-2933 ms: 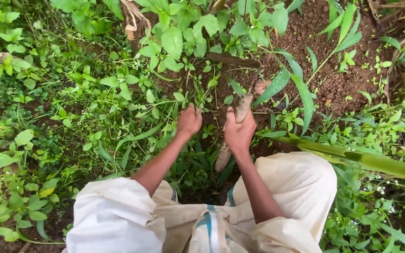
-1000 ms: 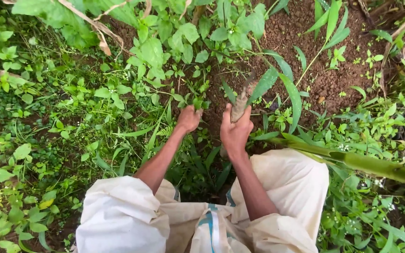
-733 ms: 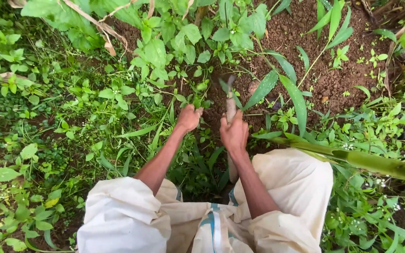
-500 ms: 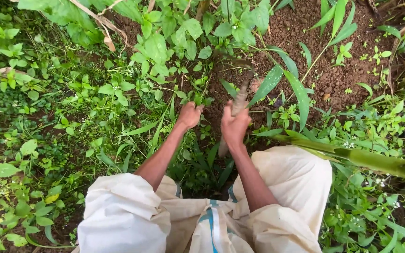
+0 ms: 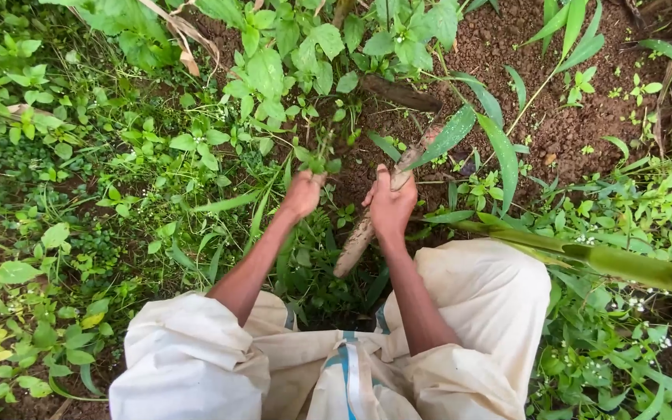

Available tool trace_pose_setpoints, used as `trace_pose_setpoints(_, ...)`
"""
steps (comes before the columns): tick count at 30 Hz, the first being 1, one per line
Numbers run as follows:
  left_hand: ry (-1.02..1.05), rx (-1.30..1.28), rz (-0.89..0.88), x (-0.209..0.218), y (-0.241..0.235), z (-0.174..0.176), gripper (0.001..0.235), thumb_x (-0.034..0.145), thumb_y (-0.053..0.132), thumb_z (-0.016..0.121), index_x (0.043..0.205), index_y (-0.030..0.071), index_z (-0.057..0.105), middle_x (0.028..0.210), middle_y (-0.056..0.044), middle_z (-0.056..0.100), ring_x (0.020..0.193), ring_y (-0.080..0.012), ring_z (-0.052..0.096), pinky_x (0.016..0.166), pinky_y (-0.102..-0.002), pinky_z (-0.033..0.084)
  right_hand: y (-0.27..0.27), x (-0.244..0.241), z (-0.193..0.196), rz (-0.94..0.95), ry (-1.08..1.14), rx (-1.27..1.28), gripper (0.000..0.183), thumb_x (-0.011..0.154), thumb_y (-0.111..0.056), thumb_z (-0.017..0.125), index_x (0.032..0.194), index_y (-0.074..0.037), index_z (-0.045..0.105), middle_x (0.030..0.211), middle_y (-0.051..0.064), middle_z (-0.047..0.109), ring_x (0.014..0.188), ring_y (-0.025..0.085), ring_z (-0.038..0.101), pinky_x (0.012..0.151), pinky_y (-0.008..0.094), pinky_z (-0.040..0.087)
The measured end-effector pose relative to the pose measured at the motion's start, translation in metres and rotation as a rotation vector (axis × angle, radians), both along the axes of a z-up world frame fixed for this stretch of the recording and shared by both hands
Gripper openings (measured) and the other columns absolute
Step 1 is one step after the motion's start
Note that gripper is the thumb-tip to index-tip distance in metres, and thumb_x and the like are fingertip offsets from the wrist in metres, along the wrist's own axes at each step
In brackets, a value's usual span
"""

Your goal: Manually removing weeds from around a crop plant using hands and a small hand tool.

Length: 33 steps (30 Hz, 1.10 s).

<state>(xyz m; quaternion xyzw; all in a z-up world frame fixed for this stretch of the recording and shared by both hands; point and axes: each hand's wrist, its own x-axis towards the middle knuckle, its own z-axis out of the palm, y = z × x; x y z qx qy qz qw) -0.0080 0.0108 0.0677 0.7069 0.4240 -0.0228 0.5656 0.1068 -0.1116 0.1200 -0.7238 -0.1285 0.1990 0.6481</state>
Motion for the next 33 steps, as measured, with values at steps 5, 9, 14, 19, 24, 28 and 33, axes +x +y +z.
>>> trace_pose_setpoints(5,0.036,0.023,0.037,-0.025,0.028,-0.011,0.048,0.11,0.025,0.028,0.129,-0.006,0.061,0.127,-0.028,0.062,0.129,-0.0411,0.056,0.108,-0.056,0.043,-0.001,-0.041,-0.05,0.073,0.311,-0.173,0.013,0.105,-0.017,0.054,0.105,-0.004,0.055,0.06,0.003,0.061,0.044,0.013,0.059,0.044,0.026,0.05)
trace_pose_setpoints(9,0.065,0.022,0.03,-0.032,0.011,0.036,0.049,0.108,0.024,0.027,0.133,-0.003,0.058,0.132,-0.026,0.061,0.134,-0.0393,0.052,0.113,-0.057,0.038,-0.007,-0.062,-0.053,0.043,0.394,-0.154,0.009,0.101,-0.012,0.056,0.097,-0.004,0.055,0.055,0.002,0.058,0.041,0.013,0.058,0.043,0.028,0.053)
trace_pose_setpoints(14,0.093,0.067,0.074,-0.036,-0.002,0.074,0.052,0.104,0.019,0.029,0.145,-0.01,0.046,0.149,-0.031,0.047,0.147,-0.0425,0.037,0.122,-0.057,0.026,0.001,-0.06,-0.013,-0.031,0.187,0.025,0.011,0.098,-0.007,0.059,0.09,-0.003,0.052,0.052,0.007,0.056,0.04,0.016,0.058,0.042,0.031,0.052)
trace_pose_setpoints(19,0.174,0.12,0.079,-0.039,0.006,0.056,0.056,0.103,0.021,0.031,0.147,-0.011,0.045,0.149,-0.031,0.049,0.144,-0.0422,0.042,0.121,-0.056,0.031,0.006,-0.058,0.008,-0.023,-0.005,0.051,0.007,0.098,-0.005,0.06,0.093,-0.004,0.056,0.053,0.008,0.058,0.04,0.016,0.06,0.042,0.029,0.051)
trace_pose_setpoints(24,0.138,0.136,0.135,-0.047,0.019,0.009,0.057,0.102,0.021,0.031,0.145,-0.013,0.046,0.147,-0.032,0.05,0.142,-0.0449,0.044,0.12,-0.056,0.033,0.024,-0.067,0.012,0.013,-0.17,-0.008,0.006,0.098,-0.006,0.06,0.092,-0.005,0.058,0.052,0.007,0.061,0.042,0.013,0.06,0.043,0.026,0.049)
trace_pose_setpoints(28,0.134,0.087,0.15,-0.051,0.02,-0.019,0.054,0.103,0.02,0.033,0.145,-0.011,0.048,0.145,-0.031,0.053,0.139,-0.0424,0.048,0.119,-0.055,0.034,0.022,-0.075,-0.082,0.186,0.0,-0.318,0.02,0.103,-0.012,0.06,0.117,0.003,0.059,0.069,0.012,0.066,0.05,0.015,0.06,0.046,0.026,0.053)
trace_pose_setpoints(33,0.218,0.032,0.125,-0.066,0.003,-0.017,0.051,0.105,0.022,0.032,0.143,-0.007,0.053,0.133,-0.028,0.063,0.127,-0.0387,0.06,0.115,-0.058,0.039,0.002,-0.102,-0.115,0.215,0.087,-0.489,0.013,0.097,-0.018,0.065,0.097,-0.005,0.062,0.066,0.008,0.061,0.056,0.016,0.056,0.051,0.033,0.044)
